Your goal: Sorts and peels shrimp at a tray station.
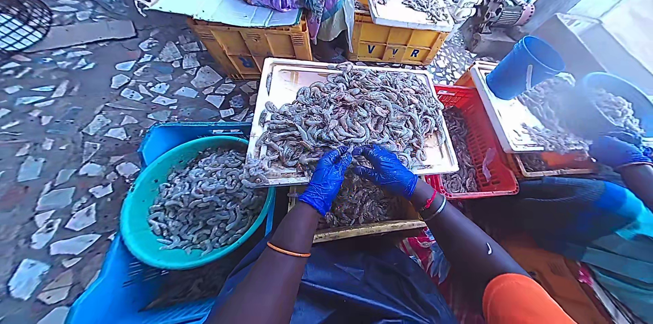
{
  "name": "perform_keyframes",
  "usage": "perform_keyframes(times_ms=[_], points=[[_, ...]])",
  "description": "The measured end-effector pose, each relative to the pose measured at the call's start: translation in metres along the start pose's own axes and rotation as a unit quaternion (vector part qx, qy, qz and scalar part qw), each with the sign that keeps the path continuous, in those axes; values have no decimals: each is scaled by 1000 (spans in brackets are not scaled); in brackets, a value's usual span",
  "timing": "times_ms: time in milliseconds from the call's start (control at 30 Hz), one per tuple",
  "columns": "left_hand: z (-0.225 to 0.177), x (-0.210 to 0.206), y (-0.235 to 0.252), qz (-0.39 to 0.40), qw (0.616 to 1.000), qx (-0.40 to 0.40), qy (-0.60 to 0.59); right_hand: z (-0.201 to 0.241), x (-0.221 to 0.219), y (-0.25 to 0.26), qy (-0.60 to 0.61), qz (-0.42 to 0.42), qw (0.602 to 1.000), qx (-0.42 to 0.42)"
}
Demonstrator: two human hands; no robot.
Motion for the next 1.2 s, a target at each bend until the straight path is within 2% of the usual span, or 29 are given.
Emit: perform_keyframes(times_ms=[133,167,200,267,300,367,400,433,467,533,600,633,667,733,767,900,1000,1100,1200], points=[[2,1,-7,-57,996,43,-56,28,-13,-3,-14,-172,980,97],[6,10,-6,-85,993,45,-72,34,-18,-4,-20,-167,976,137],[12,24,-6,-123,984,47,-117,39,-26,-3,-42,-115,981,153],[23,65,-7,-237,934,33,-267,32,-38,6,-97,38,991,81],[26,88,-10,-298,892,15,-341,20,-35,12,-111,62,992,29],[35,116,-17,-356,817,7,-453,-14,-14,26,-130,-4,990,-53],[40,117,-17,-359,799,25,-482,-28,-3,33,-150,-44,984,-84],[44,111,-16,-350,797,52,-490,-39,2,41,-174,-62,977,-106],[44,101,-13,-327,813,82,-475,-45,1,48,-195,-64,971,-120],[35,76,0,-244,890,98,-372,-47,-4,59,-227,-78,963,-126],[17,49,10,-126,971,48,-197,-47,-10,62,-245,-84,958,-125],[9,39,13,-82,994,9,-72,-47,-12,62,-249,-81,957,-121],[4,30,16,-57,996,-26,68,-45,-11,61,-251,-81,958,-115],[0,22,20,-77,945,-82,308,-32,-3,55,-228,-82,966,-96],[-3,16,21,-86,918,-114,369,-22,4,49,-200,-82,973,-86],[-23,-6,12,-152,851,-232,447,-3,11,26,11,8,996,-90],[-23,-17,9,-183,791,-245,529,-6,12,22,35,34,992,-113],[-22,-34,6,-154,766,-221,584,-11,13,16,52,70,989,-118],[-29,-42,3,-120,773,-199,590,-16,14,10,128,91,981,-111]])
Point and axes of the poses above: each hand's wrist, its own y-axis towards the middle knuckle, its own x-axis out of the back of the hand, z = x × y, the point moved 9 cm from there along y, towards the middle knuckle, and after that the axes turned 2 degrees about x, right-handed, at the moved point
